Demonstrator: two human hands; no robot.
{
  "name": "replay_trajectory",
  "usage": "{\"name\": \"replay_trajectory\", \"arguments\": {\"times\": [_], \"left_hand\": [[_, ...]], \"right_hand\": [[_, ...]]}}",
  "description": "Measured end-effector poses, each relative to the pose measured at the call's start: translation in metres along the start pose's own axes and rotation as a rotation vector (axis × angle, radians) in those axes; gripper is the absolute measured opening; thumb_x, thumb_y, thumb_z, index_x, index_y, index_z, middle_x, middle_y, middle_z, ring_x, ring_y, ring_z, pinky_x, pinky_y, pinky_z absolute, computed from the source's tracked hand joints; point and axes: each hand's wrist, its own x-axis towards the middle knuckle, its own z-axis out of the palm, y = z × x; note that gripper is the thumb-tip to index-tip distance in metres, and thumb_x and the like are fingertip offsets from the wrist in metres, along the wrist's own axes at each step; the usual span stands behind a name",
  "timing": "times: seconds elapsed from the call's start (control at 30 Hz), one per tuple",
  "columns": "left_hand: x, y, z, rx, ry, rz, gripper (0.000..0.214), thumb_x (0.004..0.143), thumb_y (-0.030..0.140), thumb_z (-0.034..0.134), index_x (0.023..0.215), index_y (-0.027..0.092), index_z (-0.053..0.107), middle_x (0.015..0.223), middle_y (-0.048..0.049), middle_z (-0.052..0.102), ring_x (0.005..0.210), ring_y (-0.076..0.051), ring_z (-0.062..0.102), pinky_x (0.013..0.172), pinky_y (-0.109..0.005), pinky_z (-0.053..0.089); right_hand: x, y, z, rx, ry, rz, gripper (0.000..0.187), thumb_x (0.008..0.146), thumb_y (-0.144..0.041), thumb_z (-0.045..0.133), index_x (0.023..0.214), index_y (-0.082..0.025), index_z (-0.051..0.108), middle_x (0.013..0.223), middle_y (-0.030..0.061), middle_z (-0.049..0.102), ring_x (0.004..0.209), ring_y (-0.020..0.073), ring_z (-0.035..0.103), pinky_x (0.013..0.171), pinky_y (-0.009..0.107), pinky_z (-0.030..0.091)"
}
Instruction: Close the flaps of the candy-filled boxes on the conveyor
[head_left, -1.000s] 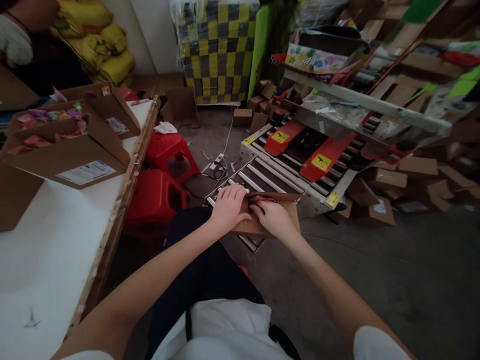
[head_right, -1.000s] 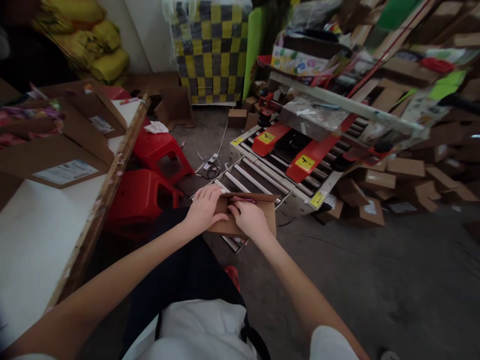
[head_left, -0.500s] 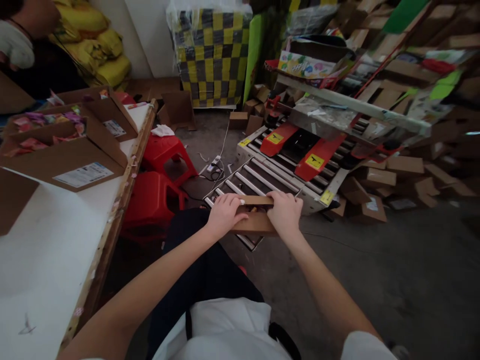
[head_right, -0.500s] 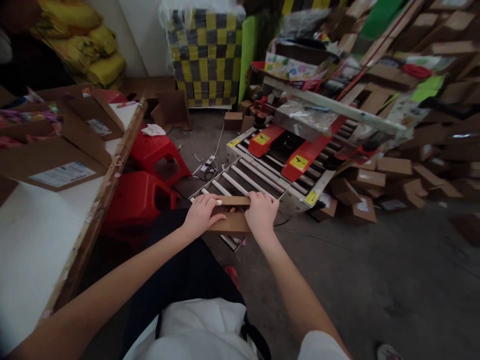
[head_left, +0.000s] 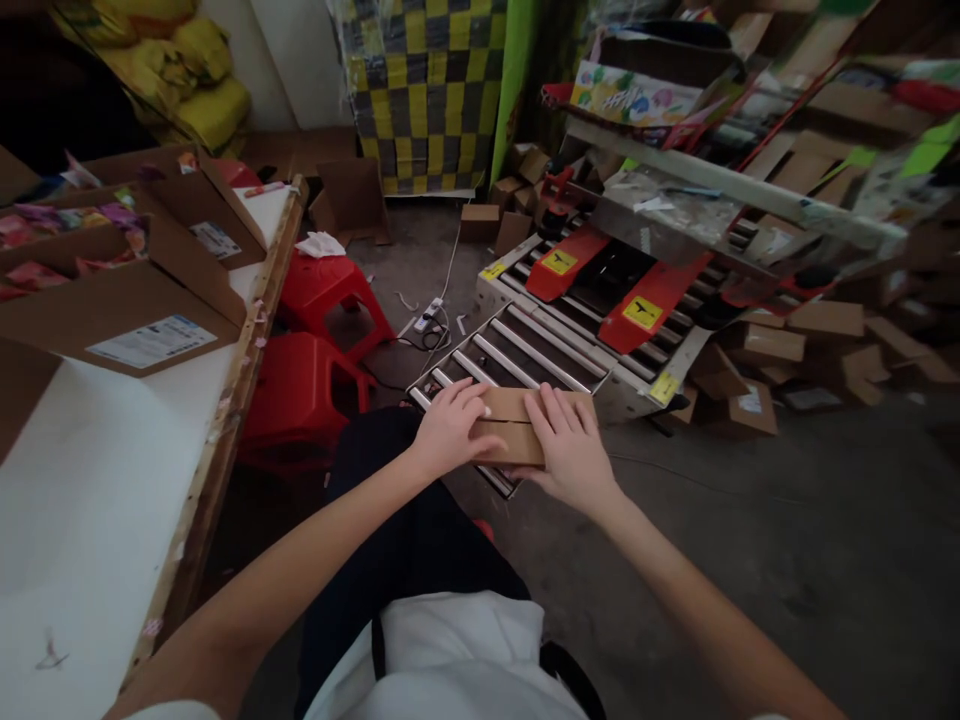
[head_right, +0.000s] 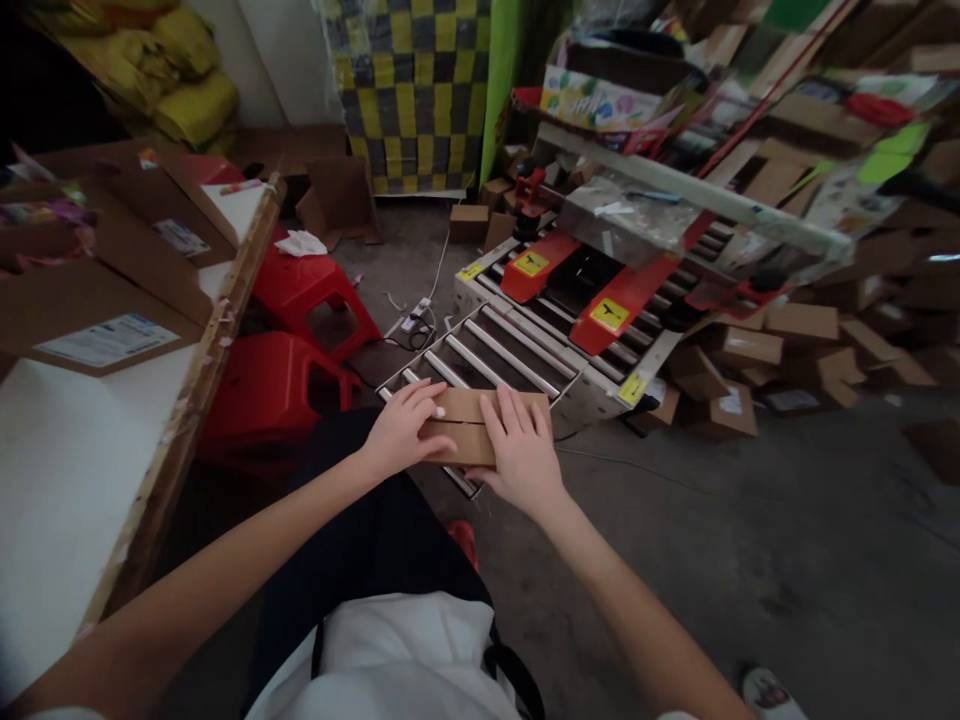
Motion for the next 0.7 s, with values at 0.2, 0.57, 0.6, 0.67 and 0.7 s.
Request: {"name": "replay_trajectory", "arguments": {"times": [0.2,0.57,0.6,0.67,0.7], "left_hand": [[-0.002,0.021,0.004,0.067,-0.075,-0.021,0.087,0.050,0.058,0.078,0.118,0.014,0.047,0.133,-0.0185,0.043,0.122,-0.037,0.040,0.101,-0.051,0.035],[0.021,0.066,0.054,0.156,0.146,-0.383,0.057,0.074,0.038,0.060,0.123,0.012,0.046,0.135,-0.0216,0.041,0.120,-0.038,0.039,0.096,-0.054,0.034],[0.023,0.064,0.052,0.148,0.140,-0.396,0.052,0.076,0.034,0.057,0.122,0.012,0.046,0.135,-0.0214,0.041,0.121,-0.037,0.039,0.097,-0.054,0.034],[0.025,0.057,0.047,0.104,0.108,-0.408,0.050,0.076,0.031,0.057,0.121,0.012,0.046,0.136,-0.0209,0.041,0.124,-0.036,0.038,0.098,-0.053,0.034],[0.025,0.053,0.044,0.061,0.077,-0.383,0.055,0.073,0.031,0.061,0.122,0.012,0.045,0.137,-0.0207,0.040,0.125,-0.036,0.037,0.099,-0.053,0.034]], "right_hand": [[0.022,0.043,-0.005,0.057,-0.086,-0.150,0.096,0.066,-0.046,0.073,0.145,-0.018,0.024,0.152,0.0159,0.019,0.138,0.0335,0.021,0.110,0.052,0.021],[0.019,0.018,0.003,0.314,-0.022,0.060,0.072,0.090,-0.044,0.037,0.148,-0.021,0.003,0.154,0.0127,0.010,0.141,0.0291,0.010,0.109,0.055,0.022],[0.019,0.012,0.008,0.292,0.020,0.107,0.074,0.089,-0.049,0.037,0.148,-0.019,0.003,0.154,0.0145,0.010,0.141,0.0306,0.009,0.109,0.057,0.019],[0.023,0.003,0.015,0.233,0.071,0.168,0.081,0.086,-0.055,0.039,0.148,-0.014,0.007,0.153,0.0180,0.012,0.141,0.0328,0.008,0.109,0.058,0.015],[0.025,0.001,0.017,0.208,0.077,0.178,0.085,0.083,-0.058,0.041,0.147,-0.012,0.010,0.153,0.0194,0.013,0.141,0.0336,0.009,0.109,0.058,0.015]]}}
